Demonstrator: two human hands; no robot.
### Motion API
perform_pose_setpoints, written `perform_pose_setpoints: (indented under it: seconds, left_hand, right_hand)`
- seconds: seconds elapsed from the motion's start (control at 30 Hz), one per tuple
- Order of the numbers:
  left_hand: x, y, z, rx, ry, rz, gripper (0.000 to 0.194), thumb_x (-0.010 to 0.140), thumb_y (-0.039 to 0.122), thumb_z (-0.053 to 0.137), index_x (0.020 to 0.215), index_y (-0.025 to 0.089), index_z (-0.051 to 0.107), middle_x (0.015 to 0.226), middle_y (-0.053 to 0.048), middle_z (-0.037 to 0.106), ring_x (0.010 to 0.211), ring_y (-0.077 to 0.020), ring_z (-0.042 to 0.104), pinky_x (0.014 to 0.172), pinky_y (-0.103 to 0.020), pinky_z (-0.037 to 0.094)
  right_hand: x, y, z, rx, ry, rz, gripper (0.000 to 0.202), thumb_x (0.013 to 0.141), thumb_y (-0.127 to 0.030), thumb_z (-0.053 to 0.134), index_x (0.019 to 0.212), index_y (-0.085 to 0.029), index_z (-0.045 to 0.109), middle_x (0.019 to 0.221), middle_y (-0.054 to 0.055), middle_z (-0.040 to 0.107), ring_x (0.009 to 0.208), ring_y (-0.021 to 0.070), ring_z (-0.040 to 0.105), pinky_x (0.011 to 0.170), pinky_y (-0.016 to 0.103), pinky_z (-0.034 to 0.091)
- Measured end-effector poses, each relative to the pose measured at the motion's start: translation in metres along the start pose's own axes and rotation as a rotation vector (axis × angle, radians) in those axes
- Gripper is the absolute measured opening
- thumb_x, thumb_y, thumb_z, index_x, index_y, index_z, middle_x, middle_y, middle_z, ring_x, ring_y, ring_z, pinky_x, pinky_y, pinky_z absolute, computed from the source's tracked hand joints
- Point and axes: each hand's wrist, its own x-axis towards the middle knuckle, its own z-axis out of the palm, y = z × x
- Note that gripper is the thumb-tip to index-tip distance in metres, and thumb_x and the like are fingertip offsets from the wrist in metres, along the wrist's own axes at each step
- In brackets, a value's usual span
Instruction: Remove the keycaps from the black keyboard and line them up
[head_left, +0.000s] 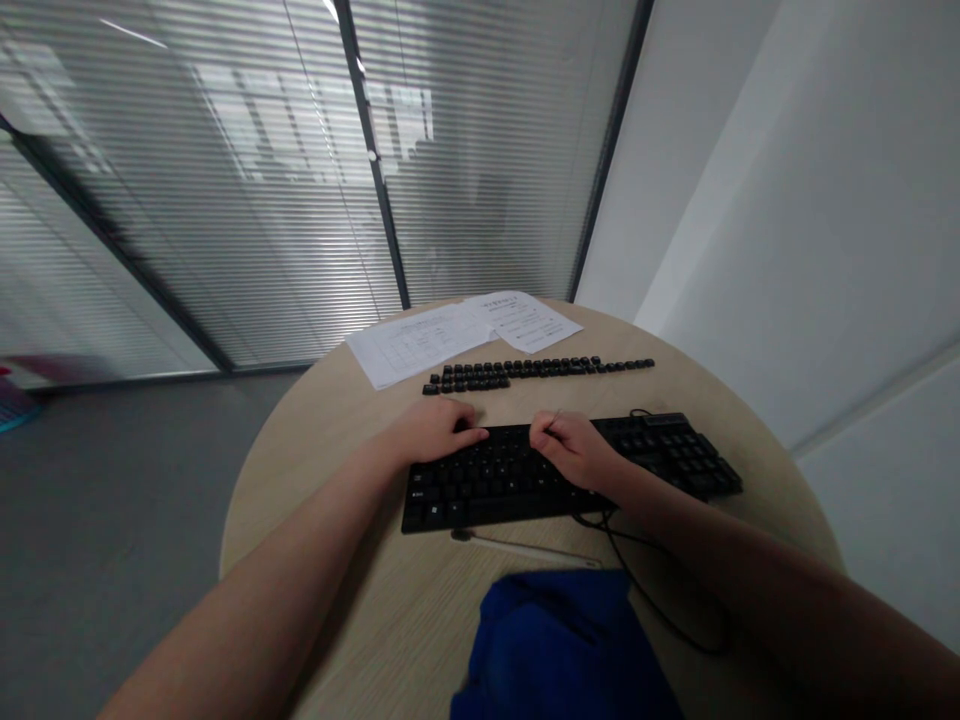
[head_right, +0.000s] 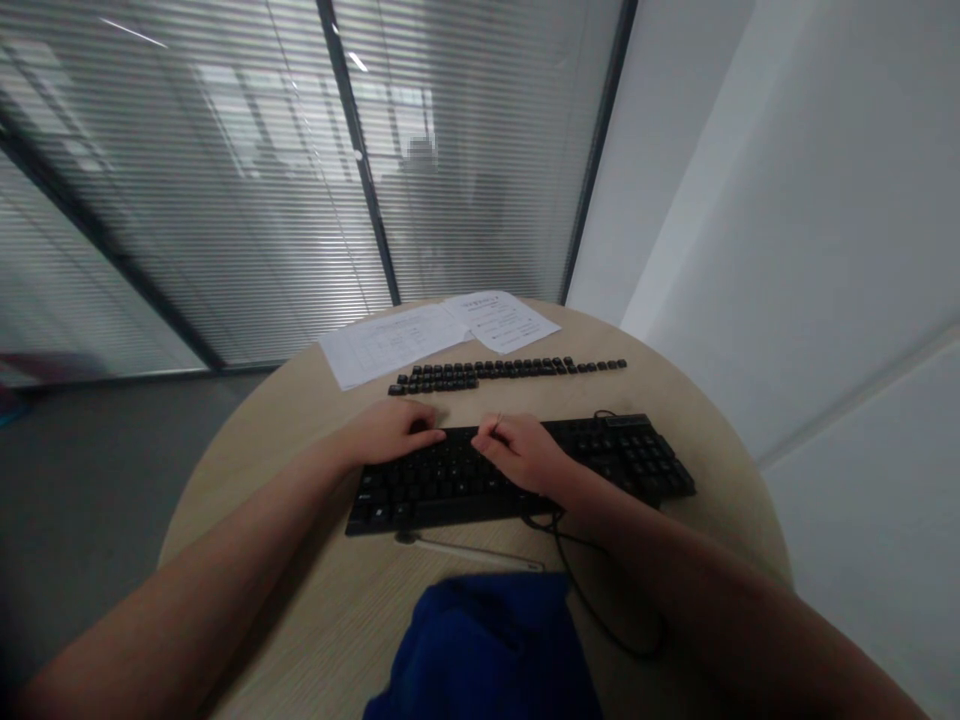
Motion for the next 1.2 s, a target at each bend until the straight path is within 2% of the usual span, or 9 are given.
perform_pose_setpoints:
  seconds: [0.13, 0.27, 0.43, 1.2]
  left_hand:
    - [-0.0003, 0.0001, -0.0004, -0.010, -0.004, 0.000, 0.040, 0.092, 0.053, 0.050, 0.078, 0.020, 0.066, 0.076, -0.005, 0.069, 0.068, -0.0182, 0.058, 0.064, -0.031, 0.037]
    - [0.0000, -0.0003, -0.0006, -0.015, -0.011, -0.003, 0.041, 0.092, 0.054, 0.049, 0.078, 0.020, 0.066, 0.077, -0.005, 0.069, 0.070, -0.0184, 0.058, 0.065, -0.031, 0.038]
    - [-0.0001, 0.0006, -0.0016, -0.018, -0.011, -0.002, 0.040, 0.092, 0.053, 0.049, 0.079, 0.020, 0.067, 0.077, -0.005, 0.069, 0.070, -0.0182, 0.059, 0.065, -0.031, 0.039]
    - [-0.0004, 0.0015, 0.0013, -0.010, 0.013, -0.034, 0.038, 0.090, 0.054, 0.053, 0.079, 0.020, 0.068, 0.076, -0.005, 0.069, 0.067, -0.0189, 0.058, 0.063, -0.032, 0.038]
  right_hand:
    - [-0.0023, -0.0004, 0.0000, -0.009, 0.069, 0.038, 0.034, 0.100, -0.038, 0.042, 0.074, -0.020, 0.056, 0.063, 0.000, 0.058, 0.059, 0.0144, 0.056, 0.060, 0.026, 0.038]
    - [-0.0056, -0.0026, 0.0011, -0.066, 0.102, 0.037, 0.037, 0.100, -0.042, 0.039, 0.075, -0.021, 0.056, 0.060, -0.001, 0.056, 0.054, 0.0135, 0.052, 0.057, 0.026, 0.036]
    - [-0.0071, -0.0046, 0.0019, -0.076, 0.118, 0.062, 0.041, 0.101, -0.045, 0.036, 0.073, -0.021, 0.055, 0.055, -0.002, 0.052, 0.049, 0.0130, 0.050, 0.054, 0.026, 0.035]
    - [-0.0091, -0.0033, 0.0027, -0.082, 0.139, 0.121, 0.044, 0.100, -0.048, 0.037, 0.072, -0.021, 0.056, 0.055, 0.000, 0.056, 0.053, 0.0144, 0.057, 0.053, 0.025, 0.038]
